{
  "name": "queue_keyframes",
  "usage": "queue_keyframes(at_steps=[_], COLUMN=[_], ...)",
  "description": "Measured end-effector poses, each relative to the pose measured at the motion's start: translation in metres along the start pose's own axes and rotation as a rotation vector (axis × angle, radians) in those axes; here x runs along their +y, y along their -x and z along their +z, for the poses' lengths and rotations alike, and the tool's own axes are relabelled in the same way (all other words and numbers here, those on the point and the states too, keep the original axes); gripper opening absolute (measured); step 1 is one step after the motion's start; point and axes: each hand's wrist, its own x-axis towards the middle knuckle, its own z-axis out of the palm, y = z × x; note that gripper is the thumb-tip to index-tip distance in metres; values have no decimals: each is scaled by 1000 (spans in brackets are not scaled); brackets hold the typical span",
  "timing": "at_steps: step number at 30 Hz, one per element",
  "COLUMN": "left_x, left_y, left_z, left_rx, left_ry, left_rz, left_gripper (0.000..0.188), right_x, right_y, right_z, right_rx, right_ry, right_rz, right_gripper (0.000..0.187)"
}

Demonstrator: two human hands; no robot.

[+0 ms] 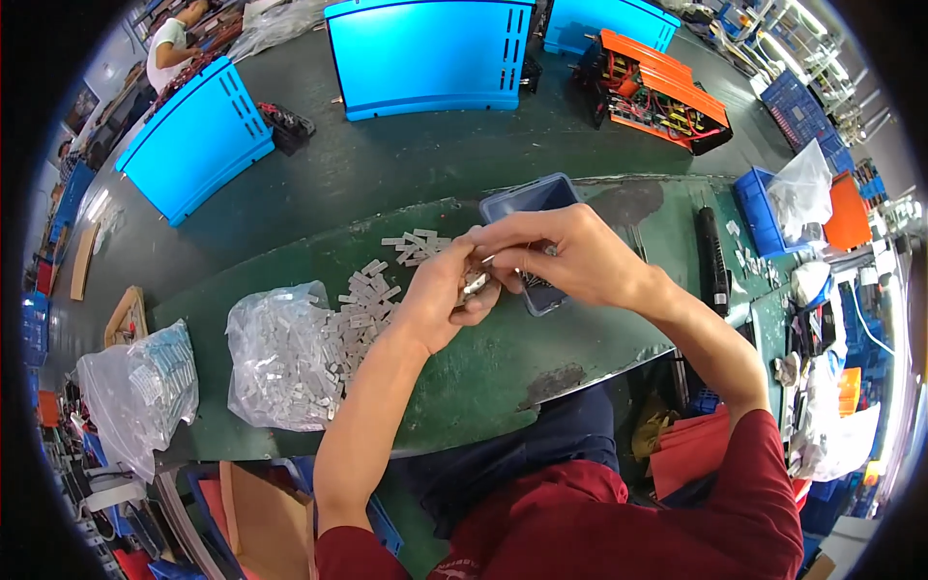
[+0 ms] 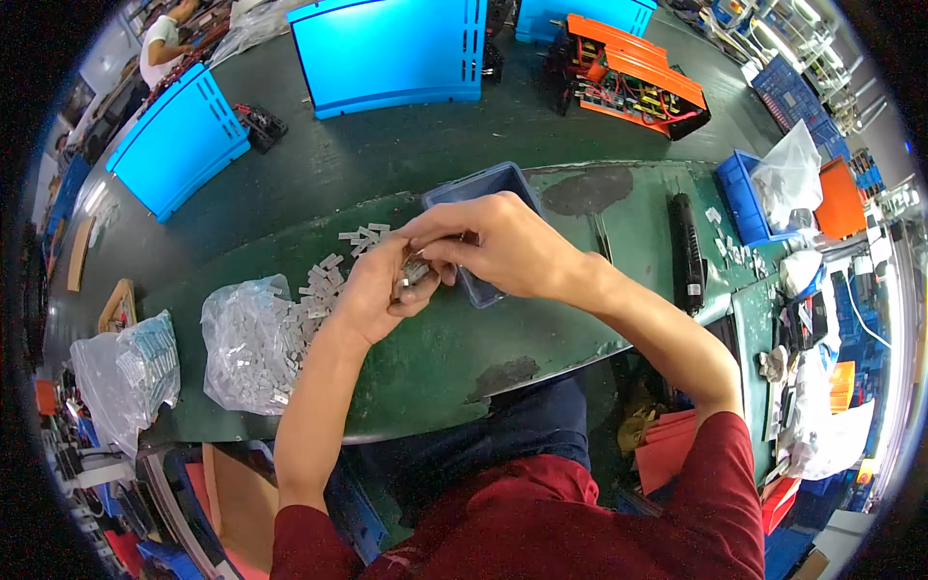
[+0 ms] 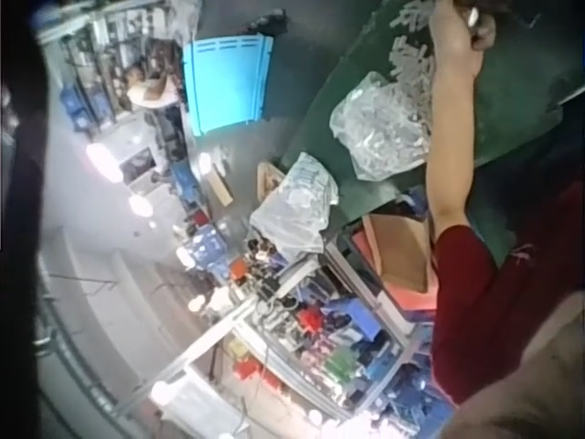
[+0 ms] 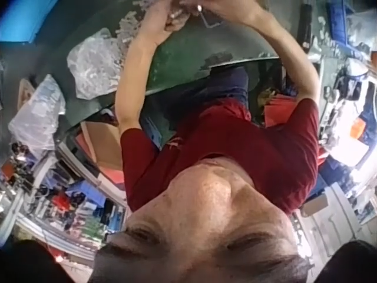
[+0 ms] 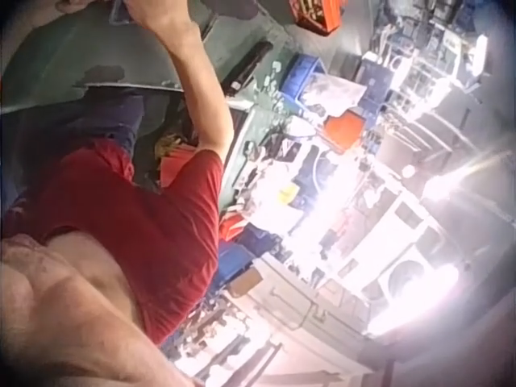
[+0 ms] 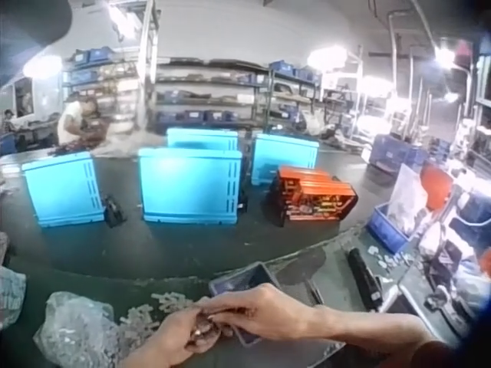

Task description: Sorting small metal parts from a pile into a blue tray at a workbench.

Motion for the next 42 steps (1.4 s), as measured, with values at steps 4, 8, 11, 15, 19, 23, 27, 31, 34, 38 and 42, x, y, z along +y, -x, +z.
queue_keyframes(at_steps=[4, 8, 11, 15, 19, 23, 27, 31, 34, 38, 42], left_x=[0, -2, -3, 7, 31, 45, 45, 39, 30, 14, 9], left_y=[-1, -3, -4, -1, 13, 35, 76, 88, 85, 84, 95], left_z=[0, -3, -6, -21, -37, -53, -50, -46, -37, -45, -39], left_rx=[17, -2, 18, 131, 288, 366, 522, 765, 892, 901, 833], left_ry=[39, 46, 66, 102, 123, 54, -165, -566, -927, -1214, -1453], left_rz=[11, -2, 10, 94, 338, 422, 392, 311, 255, 281, 370], left_gripper=[48, 42, 44, 43, 45, 52, 57, 61, 63, 60, 46], right_x=[0, 5, 4, 20, 47, 71, 82, 95, 91, 89, 88], right_y=[3, 7, 9, 11, 17, 18, 23, 30, 28, 29, 32], right_z=[1, -1, 2, -6, 7, -3, -20, -19, -12, -10, -9], right_rx=[32, 104, 157, 359, 534, 917, 1093, 997, 974, 984, 1013], right_ry=[-15, 68, -72, 174, 706, 495, 200, 178, 173, 155, 169], right_rz=[30, -57, 9, -24, -297, -201, -38, -46, -112, -160, -141], right_gripper=[34, 36, 35, 27, 24, 18, 18, 18, 17, 17, 18])
